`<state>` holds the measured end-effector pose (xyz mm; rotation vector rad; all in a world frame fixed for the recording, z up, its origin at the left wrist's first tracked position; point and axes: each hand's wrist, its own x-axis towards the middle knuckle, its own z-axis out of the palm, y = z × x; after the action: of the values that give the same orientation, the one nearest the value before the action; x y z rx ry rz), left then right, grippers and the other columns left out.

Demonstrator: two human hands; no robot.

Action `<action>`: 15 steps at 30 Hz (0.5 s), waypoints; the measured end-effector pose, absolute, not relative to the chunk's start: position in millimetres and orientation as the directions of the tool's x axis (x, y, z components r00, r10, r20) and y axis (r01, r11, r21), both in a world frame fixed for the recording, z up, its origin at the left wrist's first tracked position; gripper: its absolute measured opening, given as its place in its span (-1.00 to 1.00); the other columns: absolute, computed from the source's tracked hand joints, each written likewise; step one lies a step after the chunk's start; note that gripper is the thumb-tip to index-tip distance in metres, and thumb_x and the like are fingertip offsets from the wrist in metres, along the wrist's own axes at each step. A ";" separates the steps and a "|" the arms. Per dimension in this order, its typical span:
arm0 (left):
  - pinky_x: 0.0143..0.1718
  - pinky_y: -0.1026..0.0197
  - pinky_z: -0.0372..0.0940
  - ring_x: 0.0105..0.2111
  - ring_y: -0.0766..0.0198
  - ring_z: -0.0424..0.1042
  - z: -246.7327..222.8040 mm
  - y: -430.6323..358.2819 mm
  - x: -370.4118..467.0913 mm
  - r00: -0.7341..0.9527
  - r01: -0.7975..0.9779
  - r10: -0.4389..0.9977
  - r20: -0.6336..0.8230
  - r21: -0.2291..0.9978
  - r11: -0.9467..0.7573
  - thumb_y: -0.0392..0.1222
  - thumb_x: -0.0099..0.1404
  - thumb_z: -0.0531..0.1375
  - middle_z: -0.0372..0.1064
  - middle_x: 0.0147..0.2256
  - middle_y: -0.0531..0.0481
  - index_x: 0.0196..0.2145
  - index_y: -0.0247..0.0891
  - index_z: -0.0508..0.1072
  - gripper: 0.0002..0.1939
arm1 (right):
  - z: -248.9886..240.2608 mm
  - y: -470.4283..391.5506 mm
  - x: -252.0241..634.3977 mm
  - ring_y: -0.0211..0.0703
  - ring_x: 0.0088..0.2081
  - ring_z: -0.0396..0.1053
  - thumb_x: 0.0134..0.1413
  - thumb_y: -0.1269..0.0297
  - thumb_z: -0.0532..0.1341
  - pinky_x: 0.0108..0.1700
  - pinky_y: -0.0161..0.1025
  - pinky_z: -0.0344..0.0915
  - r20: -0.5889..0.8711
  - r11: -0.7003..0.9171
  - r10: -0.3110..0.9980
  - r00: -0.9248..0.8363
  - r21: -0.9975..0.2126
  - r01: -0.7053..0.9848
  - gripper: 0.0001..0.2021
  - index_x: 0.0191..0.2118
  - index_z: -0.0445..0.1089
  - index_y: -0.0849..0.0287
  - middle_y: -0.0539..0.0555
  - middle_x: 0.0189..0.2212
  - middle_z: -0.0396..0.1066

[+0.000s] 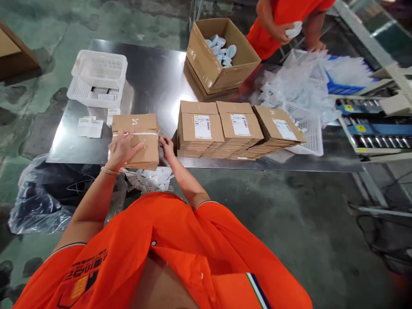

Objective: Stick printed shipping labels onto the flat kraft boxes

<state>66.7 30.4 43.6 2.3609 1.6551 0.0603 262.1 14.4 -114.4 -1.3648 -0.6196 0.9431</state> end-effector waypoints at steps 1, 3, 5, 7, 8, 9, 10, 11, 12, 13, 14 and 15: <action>0.18 -0.13 0.32 0.23 -0.31 0.40 44.2 30.8 67.4 0.354 0.919 0.928 -0.114 0.229 -0.322 0.25 0.47 0.20 0.24 0.37 -0.37 0.42 -0.19 0.36 -0.27 | -118.6 10.5 257.2 -0.22 -0.31 0.34 0.10 0.00 0.36 -0.17 -0.27 0.37 -0.202 -0.064 0.830 0.520 -0.960 -0.271 -0.71 -0.28 0.37 0.11 -0.06 -0.40 0.39; 0.17 -0.16 0.33 0.25 -0.34 0.39 45.4 31.7 68.9 0.351 0.921 0.929 -0.115 0.222 -0.320 0.23 0.46 0.21 0.24 0.37 -0.39 0.44 -0.21 0.34 -0.26 | -125.8 5.7 248.7 -0.23 -0.33 0.30 0.04 0.02 0.40 -0.18 -0.29 0.36 -0.247 -0.058 0.811 0.530 -0.936 -0.348 -0.69 -0.34 0.35 0.10 -0.08 -0.43 0.36; 0.17 -0.19 0.34 0.26 -0.38 0.37 46.4 32.5 70.5 0.341 0.926 0.931 -0.128 0.215 -0.310 0.22 0.45 0.21 0.24 0.37 -0.42 0.45 -0.22 0.33 -0.24 | -130.1 4.7 244.0 -0.23 -0.33 0.26 0.05 0.00 0.41 -0.18 -0.30 0.35 -0.225 -0.033 0.807 0.546 -0.940 -0.339 -0.66 -0.39 0.29 0.08 -0.10 -0.46 0.30; 0.16 -0.21 0.34 0.26 -0.39 0.37 46.5 33.0 71.5 0.325 0.933 0.935 -0.139 0.206 -0.294 0.23 0.44 0.21 0.24 0.37 -0.41 0.45 -0.19 0.33 -0.23 | -131.4 5.8 243.7 -0.23 -0.32 0.23 0.09 -0.04 0.39 -0.17 -0.31 0.34 -0.179 -0.013 0.814 0.553 -0.957 -0.290 -0.63 -0.41 0.25 0.06 -0.11 -0.46 0.26; 0.17 -0.21 0.34 0.26 -0.38 0.37 46.3 33.2 71.7 0.323 0.935 0.936 -0.140 0.203 -0.292 0.24 0.44 0.20 0.24 0.37 -0.40 0.45 -0.18 0.33 -0.23 | -131.1 6.4 244.8 -0.23 -0.31 0.22 0.11 -0.05 0.38 -0.16 -0.31 0.34 -0.153 -0.006 0.817 0.556 -0.966 -0.258 -0.62 -0.43 0.23 0.06 -0.10 -0.45 0.25; 0.17 -0.21 0.33 0.26 -0.37 0.38 45.9 33.3 71.8 0.325 0.934 0.936 -0.138 0.201 -0.294 0.25 0.44 0.20 0.23 0.37 -0.39 0.45 -0.17 0.33 -0.23 | -130.4 6.9 246.5 -0.22 -0.30 0.22 0.12 -0.05 0.37 -0.14 -0.30 0.34 -0.128 0.001 0.822 0.556 -0.974 -0.226 -0.62 -0.43 0.23 0.06 -0.09 -0.45 0.24; 0.18 -0.20 0.33 0.25 -0.35 0.38 45.7 33.4 71.8 0.325 0.934 0.936 -0.134 0.200 -0.296 0.26 0.44 0.20 0.23 0.37 -0.38 0.45 -0.17 0.34 -0.23 | -129.4 7.2 248.4 -0.22 -0.29 0.22 0.14 -0.04 0.35 -0.13 -0.30 0.34 -0.104 0.006 0.828 0.551 -0.981 -0.195 -0.62 -0.44 0.24 0.06 -0.09 -0.44 0.25; 0.18 -0.20 0.33 0.25 -0.33 0.38 45.6 33.3 72.0 0.326 0.934 0.936 -0.131 0.199 -0.297 0.27 0.44 0.19 0.23 0.37 -0.37 0.45 -0.17 0.34 -0.23 | -128.1 7.3 250.5 -0.21 -0.29 0.23 0.15 -0.03 0.34 -0.11 -0.29 0.34 -0.084 0.009 0.837 0.541 -0.986 -0.167 -0.64 -0.44 0.25 0.07 -0.08 -0.43 0.26; 0.17 -0.20 0.33 0.24 -0.32 0.38 45.8 33.2 72.2 0.326 0.934 0.936 -0.132 0.197 -0.297 0.28 0.44 0.19 0.23 0.37 -0.36 0.44 -0.16 0.34 -0.24 | -126.8 7.3 252.4 -0.21 -0.29 0.23 0.17 -0.01 0.33 -0.11 -0.28 0.34 -0.070 0.007 0.845 0.530 -0.990 -0.143 -0.65 -0.44 0.25 0.07 -0.07 -0.43 0.27; 0.17 -0.20 0.33 0.24 -0.31 0.38 46.3 32.9 72.6 0.321 0.936 0.937 -0.135 0.194 -0.293 0.28 0.44 0.19 0.23 0.37 -0.36 0.44 -0.16 0.34 -0.24 | -125.5 7.2 254.1 -0.20 -0.29 0.24 0.18 0.01 0.33 -0.11 -0.27 0.34 -0.064 0.000 0.852 0.519 -0.992 -0.123 -0.66 -0.44 0.26 0.07 -0.07 -0.43 0.29; 0.17 -0.21 0.34 0.24 -0.30 0.39 47.0 32.6 73.1 0.316 0.939 0.938 -0.141 0.190 -0.287 0.29 0.44 0.19 0.23 0.38 -0.35 0.44 -0.16 0.34 -0.23 | -124.1 7.1 255.6 -0.20 -0.29 0.24 0.19 0.03 0.32 -0.11 -0.27 0.34 -0.066 -0.010 0.857 0.511 -0.994 -0.110 -0.68 -0.43 0.27 0.07 -0.07 -0.43 0.29; 0.16 -0.22 0.34 0.24 -0.30 0.39 47.9 32.2 73.6 0.311 0.941 0.939 -0.150 0.187 -0.282 0.29 0.44 0.19 0.22 0.38 -0.35 0.44 -0.16 0.33 -0.23 | -122.7 7.0 256.9 -0.20 -0.30 0.25 0.20 0.05 0.32 -0.11 -0.26 0.34 -0.071 -0.023 0.858 0.508 -0.995 -0.101 -0.70 -0.42 0.27 0.07 -0.08 -0.44 0.29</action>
<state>73.6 32.2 47.9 2.3389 1.7147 -0.0153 256.9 7.0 -122.7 -1.3848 -0.7205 0.8814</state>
